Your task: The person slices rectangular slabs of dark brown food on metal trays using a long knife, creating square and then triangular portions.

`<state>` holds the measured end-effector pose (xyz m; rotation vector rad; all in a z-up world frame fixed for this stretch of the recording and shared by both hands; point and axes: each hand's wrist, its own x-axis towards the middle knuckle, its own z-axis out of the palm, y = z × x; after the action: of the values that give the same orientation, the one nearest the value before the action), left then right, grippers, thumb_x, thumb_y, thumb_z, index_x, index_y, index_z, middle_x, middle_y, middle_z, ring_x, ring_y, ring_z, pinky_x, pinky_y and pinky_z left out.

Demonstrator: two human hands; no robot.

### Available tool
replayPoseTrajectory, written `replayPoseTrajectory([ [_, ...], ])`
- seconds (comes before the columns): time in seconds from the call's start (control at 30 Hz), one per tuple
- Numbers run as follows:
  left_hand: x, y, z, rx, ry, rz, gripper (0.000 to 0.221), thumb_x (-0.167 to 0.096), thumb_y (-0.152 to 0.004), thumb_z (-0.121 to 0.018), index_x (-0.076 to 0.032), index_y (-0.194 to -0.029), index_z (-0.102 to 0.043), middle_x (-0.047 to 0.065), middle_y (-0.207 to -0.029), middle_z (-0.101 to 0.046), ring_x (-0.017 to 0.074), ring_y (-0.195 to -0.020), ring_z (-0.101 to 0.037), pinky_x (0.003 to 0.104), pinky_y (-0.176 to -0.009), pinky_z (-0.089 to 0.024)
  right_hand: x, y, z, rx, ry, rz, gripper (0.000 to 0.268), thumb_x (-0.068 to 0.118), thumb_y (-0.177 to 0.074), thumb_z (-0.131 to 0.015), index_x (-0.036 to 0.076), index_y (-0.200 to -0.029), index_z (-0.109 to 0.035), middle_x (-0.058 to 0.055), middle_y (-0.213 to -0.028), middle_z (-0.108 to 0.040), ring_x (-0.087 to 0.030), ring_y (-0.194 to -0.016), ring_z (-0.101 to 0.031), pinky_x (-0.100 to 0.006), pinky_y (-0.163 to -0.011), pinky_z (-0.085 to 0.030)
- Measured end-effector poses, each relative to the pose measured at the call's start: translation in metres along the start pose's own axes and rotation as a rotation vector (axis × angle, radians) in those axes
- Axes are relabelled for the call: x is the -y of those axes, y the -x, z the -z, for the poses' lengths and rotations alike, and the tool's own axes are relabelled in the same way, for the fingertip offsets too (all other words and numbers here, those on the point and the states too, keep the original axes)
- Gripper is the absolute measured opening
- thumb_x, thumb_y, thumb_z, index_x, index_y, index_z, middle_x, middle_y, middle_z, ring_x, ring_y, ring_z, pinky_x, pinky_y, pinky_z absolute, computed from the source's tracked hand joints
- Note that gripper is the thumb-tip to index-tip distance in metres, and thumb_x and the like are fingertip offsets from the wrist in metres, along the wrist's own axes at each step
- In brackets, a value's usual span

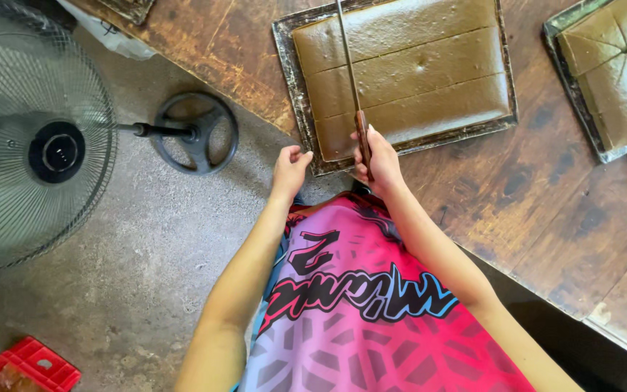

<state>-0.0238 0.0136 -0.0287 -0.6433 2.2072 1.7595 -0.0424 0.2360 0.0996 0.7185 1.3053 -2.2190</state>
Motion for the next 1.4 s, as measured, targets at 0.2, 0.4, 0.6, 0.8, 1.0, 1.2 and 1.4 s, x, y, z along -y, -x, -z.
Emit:
replayPoseTrajectory([
  [0.2, 0.020, 0.006, 0.023, -0.033, -0.145, -0.038, 0.057, -0.033, -0.086, -0.079, -0.003, -0.131, -0.060, 0.013, -0.119, -0.071, 0.0216, -0.105, -0.070, 0.034, -0.092, -0.055, 0.003, -0.004, 0.003, -0.061, 0.036, -0.028, 0.041, 0.049, -0.107, -0.041, 0.012, -0.113, -0.057, -0.001, -0.065, -0.051, -0.010, -0.043, -0.039, -0.027, -0.038, -0.029],
  [0.4, 0.034, 0.024, 0.044, -0.012, -0.068, 0.056, 0.053, -0.030, -0.085, -0.078, -0.003, -0.128, -0.063, 0.014, -0.119, -0.072, 0.0224, -0.110, -0.070, 0.035, -0.095, -0.054, 0.004, -0.005, 0.003, -0.063, 0.049, -0.057, 0.042, 0.051, -0.107, -0.043, 0.012, -0.113, -0.057, -0.001, -0.066, -0.050, -0.009, -0.044, -0.040, -0.026, -0.038, -0.029],
  [0.6, 0.029, 0.029, 0.050, -0.017, -0.078, 0.079, 0.051, -0.029, -0.085, -0.077, -0.002, -0.126, -0.064, 0.014, -0.119, -0.073, 0.0221, -0.113, -0.069, 0.035, -0.099, -0.052, 0.000, -0.008, 0.007, -0.047, 0.054, -0.052, 0.039, 0.048, -0.107, -0.043, 0.011, -0.112, -0.057, -0.001, -0.066, -0.051, -0.010, -0.044, -0.040, -0.026, -0.038, -0.029],
  [0.8, 0.016, 0.024, 0.047, -0.032, -0.082, 0.066, 0.049, -0.030, -0.086, -0.076, -0.002, -0.126, -0.064, 0.013, -0.120, -0.073, 0.0210, -0.112, -0.069, 0.034, -0.098, -0.052, -0.001, -0.007, 0.010, -0.059, 0.068, -0.032, 0.039, 0.047, -0.107, -0.043, 0.011, -0.113, -0.056, -0.002, -0.066, -0.051, -0.010, -0.044, -0.040, -0.026, -0.037, -0.029],
  [1.0, -0.034, 0.038, 0.044, -0.049, -0.323, -0.080, 0.051, -0.032, -0.085, -0.074, -0.006, -0.127, -0.063, 0.014, -0.126, -0.068, 0.0277, -0.111, -0.068, 0.038, -0.099, -0.052, -0.005, -0.008, 0.014, -0.038, 0.110, -0.033, 0.040, 0.049, -0.107, -0.043, 0.011, -0.112, -0.055, -0.002, -0.065, -0.049, -0.011, -0.041, -0.038, -0.027, -0.037, -0.028],
  [1.2, -0.090, 0.046, 0.027, -0.032, -0.673, -0.573, 0.074, -0.037, -0.079, -0.083, -0.004, -0.139, -0.054, 0.021, -0.156, -0.041, 0.0401, -0.145, -0.035, 0.051, -0.119, -0.034, 0.002, -0.013, 0.014, -0.080, 0.247, -0.068, 0.044, 0.052, -0.107, -0.039, 0.012, -0.109, -0.056, 0.000, -0.062, -0.046, -0.011, -0.040, -0.036, -0.029, -0.036, -0.029],
  [1.4, -0.103, 0.027, -0.002, 0.042, -0.820, -0.583, 0.118, -0.062, -0.069, -0.085, 0.003, -0.153, -0.035, 0.023, -0.164, -0.026, 0.0384, -0.154, -0.021, 0.056, -0.121, -0.026, -0.003, -0.015, 0.011, -0.134, 0.249, -0.096, 0.044, 0.054, -0.106, -0.038, 0.013, -0.106, -0.055, 0.001, -0.058, -0.044, -0.010, -0.038, -0.032, -0.029, -0.035, -0.027],
])
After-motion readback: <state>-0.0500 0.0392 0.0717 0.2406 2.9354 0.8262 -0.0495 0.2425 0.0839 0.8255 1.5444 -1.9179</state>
